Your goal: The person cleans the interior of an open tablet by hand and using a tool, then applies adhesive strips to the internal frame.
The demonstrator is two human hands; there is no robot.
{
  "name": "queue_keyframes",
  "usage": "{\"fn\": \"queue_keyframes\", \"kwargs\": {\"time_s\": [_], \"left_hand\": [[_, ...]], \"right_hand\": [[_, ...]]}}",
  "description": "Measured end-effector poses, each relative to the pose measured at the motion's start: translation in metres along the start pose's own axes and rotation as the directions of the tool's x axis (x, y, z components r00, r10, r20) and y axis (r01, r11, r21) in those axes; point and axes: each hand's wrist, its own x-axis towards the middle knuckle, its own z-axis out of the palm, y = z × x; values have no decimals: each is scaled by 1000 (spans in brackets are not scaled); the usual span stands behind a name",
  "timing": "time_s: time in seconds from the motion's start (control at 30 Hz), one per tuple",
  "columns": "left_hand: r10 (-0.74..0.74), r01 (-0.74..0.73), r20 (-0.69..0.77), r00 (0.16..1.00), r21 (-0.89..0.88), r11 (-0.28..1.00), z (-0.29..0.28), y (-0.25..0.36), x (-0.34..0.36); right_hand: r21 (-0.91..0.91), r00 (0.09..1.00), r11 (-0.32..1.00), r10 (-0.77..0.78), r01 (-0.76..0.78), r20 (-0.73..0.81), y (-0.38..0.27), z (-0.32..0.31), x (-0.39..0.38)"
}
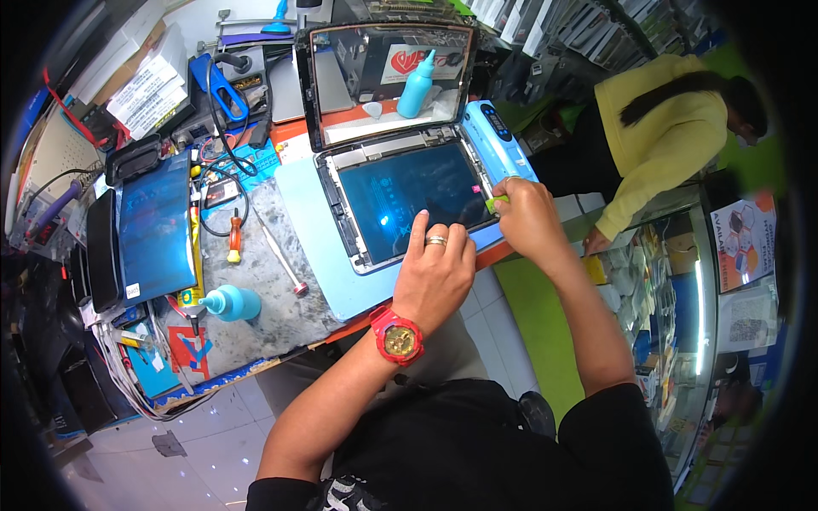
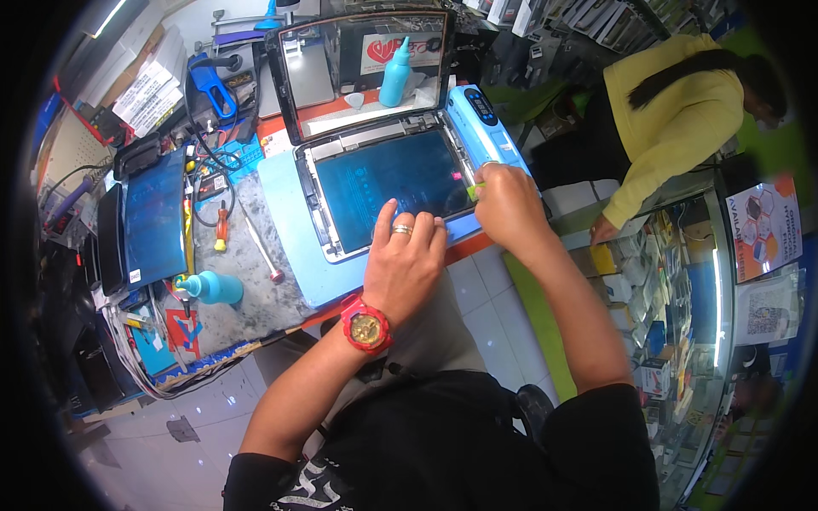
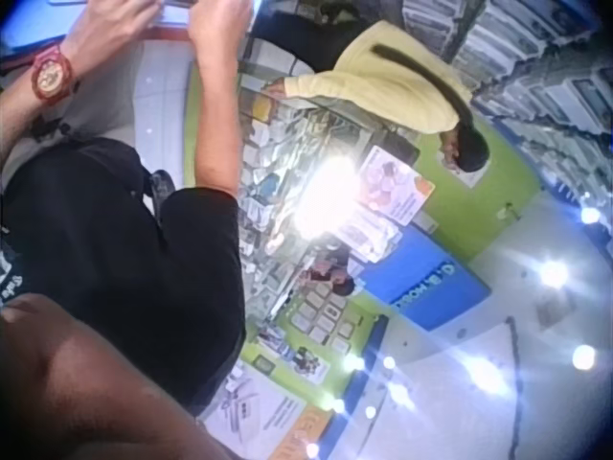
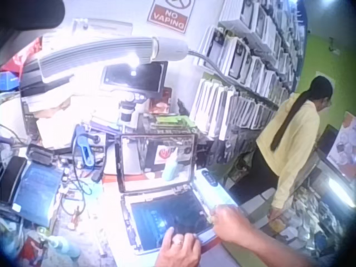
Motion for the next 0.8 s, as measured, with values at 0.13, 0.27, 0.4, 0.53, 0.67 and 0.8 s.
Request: {"fn": "queue_keyframes", "kwargs": {"time_s": [0.13,0.27,0.4,0.53,0.67,0.8], "left_hand": [[-7,8,-20,1000,8,1000,-1,0,0],[10,-10,-10,1000,18,1000,-2,1,0],[25,-25,4,1000,19,1000,0,1,-2],[29,-28,21,999,-9,1000,-1,-1,-1],[26,-25,37,999,-24,999,-2,0,1],[19,-19,-6,1000,-34,999,-1,-1,0]], "right_hand": [[-83,989,996,30,-18,145,-6,-11,10],[40,989,997,59,-65,132,3,0,19],[68,997,996,62,-65,52,3,10,13],[81,999,996,50,-49,-7,-1,17,12],[73,998,997,21,-17,-54,-4,24,17],[71,995,997,-15,22,-99,-2,27,15]]}}
